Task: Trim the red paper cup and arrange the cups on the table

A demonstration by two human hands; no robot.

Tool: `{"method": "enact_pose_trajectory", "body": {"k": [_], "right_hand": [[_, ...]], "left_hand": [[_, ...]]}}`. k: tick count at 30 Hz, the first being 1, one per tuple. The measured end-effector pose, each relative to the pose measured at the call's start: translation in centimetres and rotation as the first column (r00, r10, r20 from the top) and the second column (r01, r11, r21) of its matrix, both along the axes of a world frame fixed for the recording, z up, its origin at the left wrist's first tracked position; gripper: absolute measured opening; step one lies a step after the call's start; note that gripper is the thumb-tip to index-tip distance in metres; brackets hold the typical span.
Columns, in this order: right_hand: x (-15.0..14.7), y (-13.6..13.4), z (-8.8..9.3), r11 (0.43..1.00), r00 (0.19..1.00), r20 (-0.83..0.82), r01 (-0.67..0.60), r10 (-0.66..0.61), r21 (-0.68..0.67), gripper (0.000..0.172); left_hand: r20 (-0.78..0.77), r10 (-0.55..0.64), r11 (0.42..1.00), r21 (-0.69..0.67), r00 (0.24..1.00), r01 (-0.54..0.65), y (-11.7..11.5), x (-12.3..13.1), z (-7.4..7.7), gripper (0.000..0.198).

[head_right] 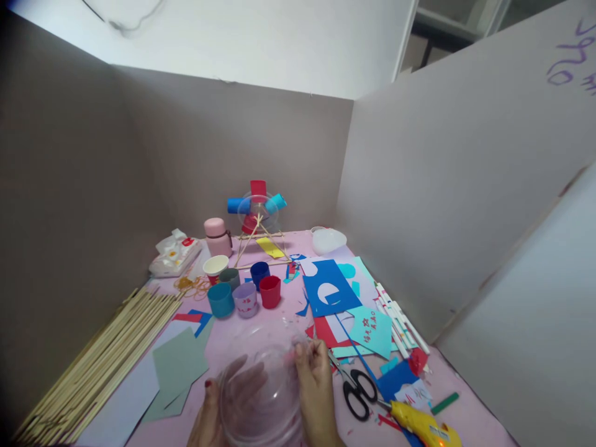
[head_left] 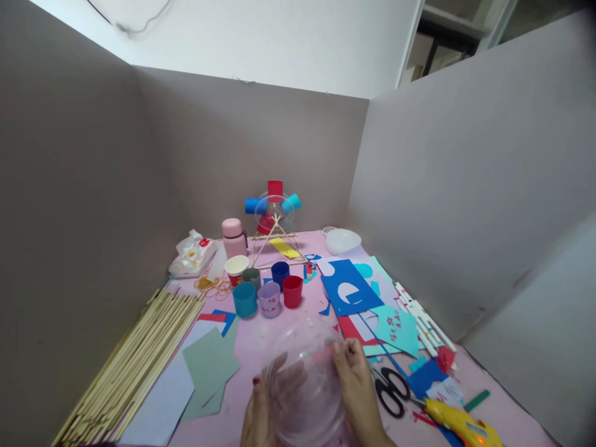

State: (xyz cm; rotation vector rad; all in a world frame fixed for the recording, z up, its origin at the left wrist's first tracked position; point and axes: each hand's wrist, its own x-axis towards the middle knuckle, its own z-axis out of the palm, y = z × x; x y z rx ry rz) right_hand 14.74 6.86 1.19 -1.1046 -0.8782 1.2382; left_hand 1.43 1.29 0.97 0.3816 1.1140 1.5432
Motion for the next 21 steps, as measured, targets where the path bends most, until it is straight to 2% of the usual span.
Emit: {"method": "enact_pose_trajectory", "body": {"k": [3, 5, 8, 11, 15, 18, 21], "right_hand": [[-0.1, -0.2, 0.0, 0.999, 0.999, -0.017, 0.037, -0.036, 0.009, 0.036], [0.2, -0.1, 0.1, 1.0, 0.999, -0.035, 0.014, -0.013, 0.028, 0.042], [0.8, 0.3, 0.3, 0.997, 0.999, 0.042, -0.034, 0.031, 0.068, 0.036], [1.2, 0.4, 0.4, 0.996, 0.989, 0.145, -0.041, 0.029, 0.081, 0.034], [0.9, -0.1, 0.6, 0.997, 0.989, 0.149, -0.035, 0.024, 0.068, 0.043], [0.5, -0.5, 0.8, 0.997, 0.99, 0.131, 0.032, -0.042, 0.077, 0.046], [0.2, -0.4, 0.6, 0.996, 0.996, 0.073, 0.038, -0.044, 0.077, 0.046]], "left_hand": [[-0.055, -0.034, 0.999, 0.022, 0.998, 0.035, -0.4, 0.8, 0.4, 0.058], [-0.156, -0.034, 0.999, 0.025, 0.987, 0.038, -0.5, 1.1, 0.9, 0.053], [-0.273, -0.026, 0.999, 0.019, 0.962, 0.032, -0.2, 1.1, 1.7, 0.049], [-0.249, -0.035, 0.999, 0.007, 0.968, 0.038, 0.1, 1.0, 1.8, 0.054], [-0.168, -0.028, 1.0, -0.008, 0.985, 0.027, 0.4, 1.0, 1.7, 0.06], [-0.242, 0.058, 0.998, 0.021, 0.969, -0.055, 0.5, 1.2, 1.9, 0.056], [-0.325, 0.101, 0.995, 0.033, 0.94, -0.096, 0.6, 1.2, 1.9, 0.052]]}}
